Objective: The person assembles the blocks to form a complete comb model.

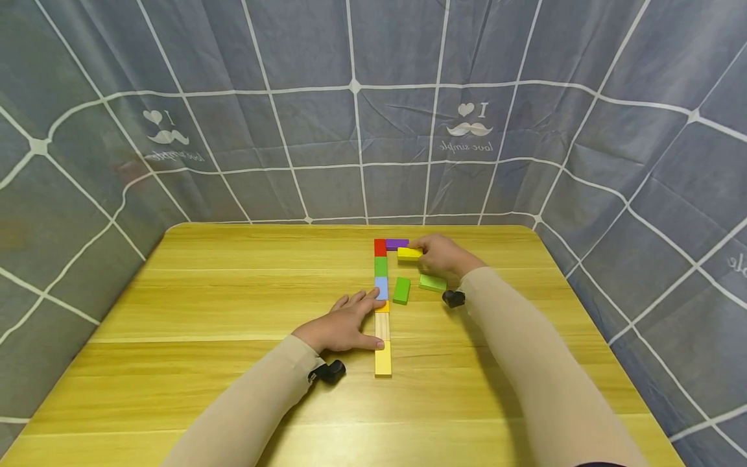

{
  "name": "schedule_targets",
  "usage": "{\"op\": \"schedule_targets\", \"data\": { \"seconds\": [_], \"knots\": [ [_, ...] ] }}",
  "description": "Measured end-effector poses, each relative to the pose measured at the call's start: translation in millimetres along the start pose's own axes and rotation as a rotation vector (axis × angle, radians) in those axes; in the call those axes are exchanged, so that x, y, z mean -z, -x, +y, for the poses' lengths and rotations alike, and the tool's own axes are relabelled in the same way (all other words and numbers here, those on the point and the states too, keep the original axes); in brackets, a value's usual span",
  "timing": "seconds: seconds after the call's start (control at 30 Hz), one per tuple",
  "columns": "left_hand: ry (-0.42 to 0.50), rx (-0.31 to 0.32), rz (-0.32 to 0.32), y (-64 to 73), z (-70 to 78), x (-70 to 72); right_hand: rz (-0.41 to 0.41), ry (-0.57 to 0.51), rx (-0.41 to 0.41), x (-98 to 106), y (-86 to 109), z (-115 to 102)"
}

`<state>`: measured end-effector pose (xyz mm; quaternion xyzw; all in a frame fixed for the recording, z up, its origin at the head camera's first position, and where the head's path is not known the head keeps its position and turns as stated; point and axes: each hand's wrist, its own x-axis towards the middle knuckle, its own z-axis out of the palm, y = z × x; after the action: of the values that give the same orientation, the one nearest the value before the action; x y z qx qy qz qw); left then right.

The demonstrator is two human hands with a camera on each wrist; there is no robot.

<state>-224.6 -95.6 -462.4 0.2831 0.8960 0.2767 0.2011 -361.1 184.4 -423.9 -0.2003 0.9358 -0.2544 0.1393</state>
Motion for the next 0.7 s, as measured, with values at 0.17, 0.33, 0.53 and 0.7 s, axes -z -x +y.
{"op": "schedule_targets", "data": {
  "seconds": [0.17, 0.33, 0.53, 0.7],
  "knots": [
    [0.002, 0.0, -0.004, 0.3, 0.8, 0.5, -0.004, -0.024, -0.023, -6.6, -5.0, -2.9],
    [0.007, -0.002, -0.005, 0.0, 1.3, 0.4, -0.024, -0.041, -0.048, -10.4, -7.4, -6.3],
    [0.016, 0.001, -0.004, 0.8, 2.8, 1.2, -0.039, 0.007, -0.038, -14.5, -12.8, -5.3],
    [0.015, 0.002, -0.003, 0.6, 2.0, 0.6, -0.058, 0.028, -0.021, -17.6, -16.4, -4.9]
  ]
}}
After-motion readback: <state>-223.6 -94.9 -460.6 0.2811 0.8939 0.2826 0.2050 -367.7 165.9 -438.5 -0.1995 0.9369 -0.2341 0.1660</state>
